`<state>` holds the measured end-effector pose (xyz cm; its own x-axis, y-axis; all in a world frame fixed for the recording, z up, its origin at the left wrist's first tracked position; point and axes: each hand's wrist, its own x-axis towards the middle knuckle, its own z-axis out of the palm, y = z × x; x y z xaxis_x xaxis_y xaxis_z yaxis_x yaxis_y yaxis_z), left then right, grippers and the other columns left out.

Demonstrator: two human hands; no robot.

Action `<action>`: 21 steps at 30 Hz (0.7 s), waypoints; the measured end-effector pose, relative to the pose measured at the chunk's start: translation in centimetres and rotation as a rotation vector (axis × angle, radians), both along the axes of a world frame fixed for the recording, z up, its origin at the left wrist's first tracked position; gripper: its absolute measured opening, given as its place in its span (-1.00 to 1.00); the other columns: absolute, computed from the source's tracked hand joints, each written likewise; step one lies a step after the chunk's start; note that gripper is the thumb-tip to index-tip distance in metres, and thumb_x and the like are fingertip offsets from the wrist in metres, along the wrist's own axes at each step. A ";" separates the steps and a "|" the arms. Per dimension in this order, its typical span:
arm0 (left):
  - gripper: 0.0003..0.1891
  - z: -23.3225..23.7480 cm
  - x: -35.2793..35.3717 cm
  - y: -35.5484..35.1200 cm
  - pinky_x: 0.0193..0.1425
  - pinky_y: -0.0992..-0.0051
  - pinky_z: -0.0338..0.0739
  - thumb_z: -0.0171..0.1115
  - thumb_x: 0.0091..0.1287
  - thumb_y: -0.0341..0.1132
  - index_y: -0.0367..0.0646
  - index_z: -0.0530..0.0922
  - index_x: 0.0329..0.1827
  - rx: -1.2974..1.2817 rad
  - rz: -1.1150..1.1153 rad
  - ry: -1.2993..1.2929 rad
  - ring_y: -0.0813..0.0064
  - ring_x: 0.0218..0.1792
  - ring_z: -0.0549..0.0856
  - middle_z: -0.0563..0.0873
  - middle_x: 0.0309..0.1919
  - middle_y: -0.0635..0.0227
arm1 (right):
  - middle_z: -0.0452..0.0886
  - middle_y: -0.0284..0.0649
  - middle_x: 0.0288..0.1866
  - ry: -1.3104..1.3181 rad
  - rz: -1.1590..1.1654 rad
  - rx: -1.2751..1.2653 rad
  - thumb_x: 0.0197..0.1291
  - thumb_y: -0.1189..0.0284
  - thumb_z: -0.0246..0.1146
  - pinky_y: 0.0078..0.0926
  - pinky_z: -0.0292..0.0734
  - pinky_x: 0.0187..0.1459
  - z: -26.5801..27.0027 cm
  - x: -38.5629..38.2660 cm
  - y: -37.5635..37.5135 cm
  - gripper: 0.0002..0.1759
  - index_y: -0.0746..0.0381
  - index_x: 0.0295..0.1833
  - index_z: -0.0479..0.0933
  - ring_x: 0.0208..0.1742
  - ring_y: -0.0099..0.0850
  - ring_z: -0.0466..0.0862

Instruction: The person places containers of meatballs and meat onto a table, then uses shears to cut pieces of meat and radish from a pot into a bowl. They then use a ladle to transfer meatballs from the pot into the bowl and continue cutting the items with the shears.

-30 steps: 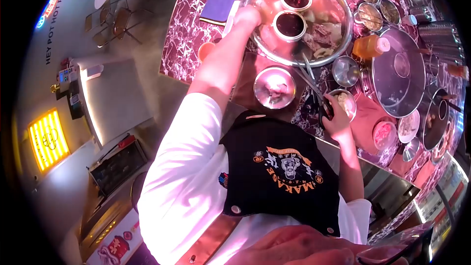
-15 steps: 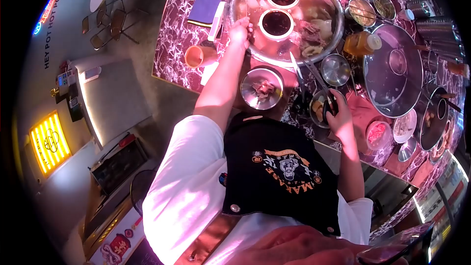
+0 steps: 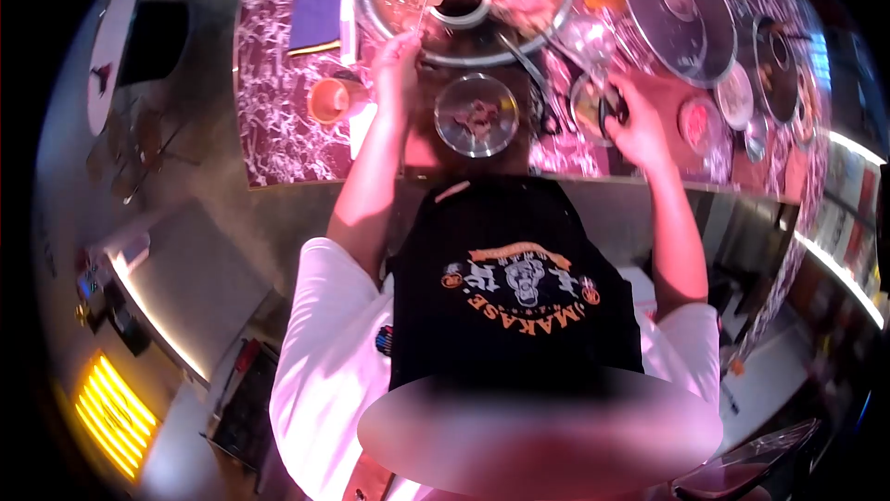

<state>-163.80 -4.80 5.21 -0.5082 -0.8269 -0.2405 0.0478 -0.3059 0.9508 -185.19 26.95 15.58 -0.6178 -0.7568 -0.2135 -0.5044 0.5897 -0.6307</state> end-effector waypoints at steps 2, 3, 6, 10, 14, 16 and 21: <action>-0.81 3.8 0.1 3.1 -0.42 0.74 0.33 0.21 0.44 -0.40 -0.26 0.67 0.02 0.064 -0.120 -0.015 0.78 -0.50 0.45 0.60 -0.46 0.55 | 0.57 0.00 0.19 0.114 0.018 0.155 -0.01 0.31 0.39 -0.18 0.51 0.15 3.1 0.7 0.7 -0.23 0.05 0.39 0.33 0.18 -0.03 0.59; -0.80 2.6 0.2 3.6 -0.42 0.72 0.34 0.23 0.43 -0.37 -0.23 0.67 0.03 0.151 -0.197 -0.029 0.78 -0.49 0.47 0.61 -0.44 0.55 | 0.57 -0.01 0.18 0.171 0.029 0.191 -0.01 0.27 0.41 -0.19 0.51 0.15 4.2 1.2 1.5 -0.22 0.06 0.39 0.33 0.18 -0.03 0.59; -0.79 4.7 -1.2 7.8 -0.42 0.70 0.35 0.24 0.41 -0.37 -0.22 0.67 0.03 0.074 -0.386 -0.101 0.77 -0.48 0.48 0.62 -0.44 0.54 | 0.57 -0.03 0.18 0.222 0.020 0.337 -0.05 0.18 0.47 -0.17 0.51 0.15 6.9 2.4 3.6 -0.17 0.05 0.38 0.33 0.20 -0.04 0.58; -0.78 1.6 -3.8 13.0 -0.41 0.70 0.36 0.24 0.38 -0.35 -0.23 0.69 0.00 -0.104 -0.602 -0.067 0.76 -0.50 0.48 0.62 -0.48 0.55 | 0.59 -0.05 0.09 0.253 0.018 0.452 -0.06 0.16 0.48 -0.12 0.53 0.08 6.9 3.7 7.1 -0.18 0.04 0.34 0.33 0.13 -0.03 0.60; -0.79 3.7 -5.6 17.4 -0.31 0.54 0.48 0.21 0.37 -0.33 -0.26 0.69 -0.08 -0.054 -0.666 -0.094 0.66 -0.45 0.57 0.66 -0.49 0.46 | 0.59 -0.04 0.13 0.225 -0.058 0.445 -0.06 0.16 0.47 -0.16 0.54 0.11 4.9 4.2 9.4 -0.20 0.03 0.34 0.35 0.17 -0.04 0.60; -0.79 3.6 -6.0 18.8 -0.45 0.67 0.35 0.24 0.38 -0.35 -0.24 0.70 -0.02 0.002 -0.695 -0.102 0.75 -0.53 0.48 0.62 -0.48 0.55 | 0.56 0.00 0.22 0.194 -0.099 0.376 0.00 0.22 0.43 -0.16 0.52 0.15 2.2 3.8 10.5 -0.22 0.02 0.39 0.33 0.19 -0.02 0.59; -0.79 2.1 -6.9 20.2 -0.44 0.67 0.35 0.22 0.41 -0.36 -0.28 0.68 -0.02 -0.100 -0.648 -0.170 0.74 -0.49 0.49 0.62 -0.49 0.48 | 0.61 0.01 0.10 0.133 -0.070 0.206 0.10 0.46 0.32 -0.12 0.53 0.10 -4.5 3.0 13.6 -0.25 -0.01 0.45 0.30 0.11 -0.02 0.62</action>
